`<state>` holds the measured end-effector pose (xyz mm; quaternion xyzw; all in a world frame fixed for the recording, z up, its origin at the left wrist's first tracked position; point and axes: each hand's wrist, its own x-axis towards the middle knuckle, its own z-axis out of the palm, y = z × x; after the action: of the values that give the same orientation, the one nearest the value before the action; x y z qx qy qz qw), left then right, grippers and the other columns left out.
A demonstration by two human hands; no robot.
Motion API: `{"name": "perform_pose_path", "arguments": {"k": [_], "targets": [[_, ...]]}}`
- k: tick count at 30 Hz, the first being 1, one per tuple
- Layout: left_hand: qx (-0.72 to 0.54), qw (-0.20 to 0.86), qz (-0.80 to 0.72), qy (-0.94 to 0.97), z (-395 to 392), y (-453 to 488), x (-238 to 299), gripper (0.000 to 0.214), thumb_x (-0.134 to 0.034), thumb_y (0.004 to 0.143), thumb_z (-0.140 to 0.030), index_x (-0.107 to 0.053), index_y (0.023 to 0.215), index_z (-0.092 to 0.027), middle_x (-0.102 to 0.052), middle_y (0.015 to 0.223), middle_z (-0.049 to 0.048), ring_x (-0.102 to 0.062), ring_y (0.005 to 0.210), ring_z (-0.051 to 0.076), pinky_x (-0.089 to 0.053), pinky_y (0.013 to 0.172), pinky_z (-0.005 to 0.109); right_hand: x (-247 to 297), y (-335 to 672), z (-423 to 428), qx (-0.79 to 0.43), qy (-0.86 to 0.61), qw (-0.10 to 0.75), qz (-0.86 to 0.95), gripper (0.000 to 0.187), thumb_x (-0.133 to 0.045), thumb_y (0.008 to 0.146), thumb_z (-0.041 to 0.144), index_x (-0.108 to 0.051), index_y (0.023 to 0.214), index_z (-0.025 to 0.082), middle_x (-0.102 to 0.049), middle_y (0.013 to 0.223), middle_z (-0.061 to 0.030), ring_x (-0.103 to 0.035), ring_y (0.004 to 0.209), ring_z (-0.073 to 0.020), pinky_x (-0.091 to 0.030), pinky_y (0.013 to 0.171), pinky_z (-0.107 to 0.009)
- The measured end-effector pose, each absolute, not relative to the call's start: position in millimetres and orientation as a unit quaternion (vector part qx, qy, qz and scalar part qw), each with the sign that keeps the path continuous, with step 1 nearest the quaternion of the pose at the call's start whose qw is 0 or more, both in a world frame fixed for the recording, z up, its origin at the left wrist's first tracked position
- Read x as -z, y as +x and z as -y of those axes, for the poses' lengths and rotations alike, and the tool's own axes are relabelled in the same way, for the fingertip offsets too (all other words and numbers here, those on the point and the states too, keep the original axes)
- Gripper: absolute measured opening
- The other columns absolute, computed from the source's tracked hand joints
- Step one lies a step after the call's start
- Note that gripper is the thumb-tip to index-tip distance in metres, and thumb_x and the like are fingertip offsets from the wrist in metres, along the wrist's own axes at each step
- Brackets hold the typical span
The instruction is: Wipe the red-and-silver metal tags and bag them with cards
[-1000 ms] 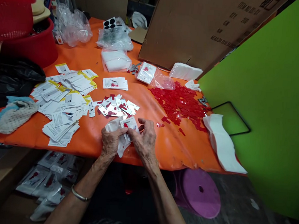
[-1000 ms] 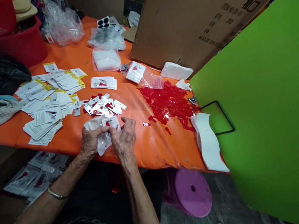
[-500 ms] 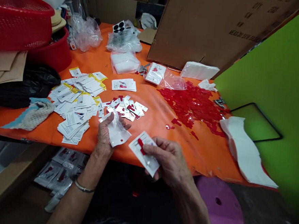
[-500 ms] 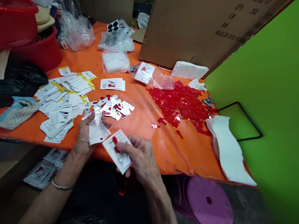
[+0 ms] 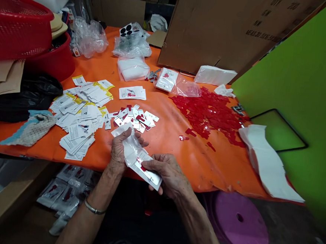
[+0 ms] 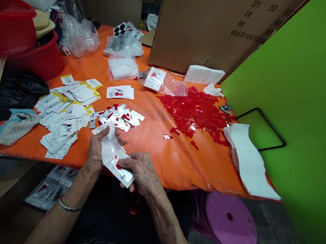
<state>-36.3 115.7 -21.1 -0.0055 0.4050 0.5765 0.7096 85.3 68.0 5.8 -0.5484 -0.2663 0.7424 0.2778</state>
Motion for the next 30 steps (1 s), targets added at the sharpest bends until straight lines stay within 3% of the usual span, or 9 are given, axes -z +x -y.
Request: {"name": "perform_pose_path", "arguments": {"k": [5, 8, 10, 16, 22, 26, 30], "targets": [[-0.567, 0.726, -0.389, 0.000, -114.8, -33.8, 24.0, 0.015, -0.065, 0.065, -0.026, -0.060, 0.071, -0.013, -0.061, 0.058, 0.0025, -0.065, 0.061, 0.020, -0.055, 0.069, 0.038, -3.1, 82.8, -66.9, -0.695, -0.591, 0.323, 0.251, 0.020, -0.070, 0.056, 0.029, -0.057, 0.063, 0.015, -0.055, 0.037, 0.0026, -0.047, 0.027, -0.0104, -0.029, 0.023, -0.017], [-0.562, 0.744, -0.360, 0.006, -111.1, -29.6, 24.3, 0.019, -0.066, 0.063, -0.029, -0.060, 0.072, -0.013, -0.062, 0.059, 0.0043, -0.066, 0.066, 0.023, -0.054, 0.069, 0.040, -0.9, 78.3, -67.4, -0.659, -0.599, 0.391, 0.234, 0.045, -0.075, 0.049, 0.020, -0.056, 0.090, 0.015, -0.062, 0.046, 0.0042, -0.055, 0.036, -0.0133, -0.040, 0.032, -0.019], [-0.565, 0.748, -0.349, 0.009, -107.7, -26.4, 24.1, 0.022, -0.068, 0.061, -0.030, -0.060, 0.073, -0.013, -0.063, 0.061, 0.0043, -0.066, 0.069, 0.025, -0.053, 0.070, 0.040, 0.6, 74.5, -68.4, -0.651, -0.588, 0.420, 0.233, 0.057, -0.076, 0.047, 0.017, -0.051, 0.098, 0.016, -0.064, 0.050, 0.0041, -0.058, 0.041, -0.0143, -0.045, 0.038, -0.021], [-0.595, 0.729, -0.338, 0.020, -100.5, -24.4, 23.2, 0.024, -0.068, 0.062, -0.029, -0.059, 0.079, -0.014, -0.063, 0.063, 0.0029, -0.066, 0.074, 0.026, -0.051, 0.074, 0.043, 2.3, 67.6, -69.0, -0.638, -0.583, 0.432, 0.255, 0.052, -0.071, 0.054, 0.017, -0.048, 0.100, 0.017, -0.063, 0.053, 0.0058, -0.057, 0.041, -0.0132, -0.045, 0.037, -0.021], [-0.618, 0.726, -0.301, 0.017, -103.6, -29.9, 26.7, 0.020, -0.064, 0.067, -0.031, -0.059, 0.075, -0.013, -0.060, 0.063, 0.0015, -0.066, 0.071, 0.023, -0.051, 0.076, 0.042, 4.1, 75.3, -55.8, -0.657, -0.589, 0.425, 0.203, 0.053, -0.074, 0.056, 0.026, -0.049, 0.102, 0.015, -0.065, 0.062, 0.0010, -0.061, 0.043, -0.0158, -0.049, 0.033, -0.023], [-0.630, 0.717, -0.296, 0.023, -103.8, -25.8, 29.5, 0.020, -0.063, 0.067, -0.032, -0.058, 0.074, -0.013, -0.060, 0.063, 0.0016, -0.065, 0.072, 0.023, -0.051, 0.075, 0.042, 10.4, 72.1, -49.6, -0.652, -0.584, 0.442, 0.196, 0.038, -0.071, 0.058, 0.030, -0.051, 0.085, 0.014, -0.061, 0.050, 0.0016, -0.054, 0.032, -0.0122, -0.041, 0.027, -0.018], [-0.618, 0.731, -0.288, 0.022, -101.2, -21.0, 31.0, 0.022, -0.065, 0.067, -0.032, -0.059, 0.078, -0.014, -0.061, 0.065, 0.0016, -0.066, 0.073, 0.024, -0.051, 0.074, 0.042, 9.9, 59.5, -56.0, -0.583, -0.630, 0.459, 0.230, 0.036, -0.069, 0.062, 0.026, -0.049, 0.091, 0.016, -0.054, 0.040, 0.0081, -0.043, 0.024, -0.0080, -0.032, 0.023, -0.015]]}}
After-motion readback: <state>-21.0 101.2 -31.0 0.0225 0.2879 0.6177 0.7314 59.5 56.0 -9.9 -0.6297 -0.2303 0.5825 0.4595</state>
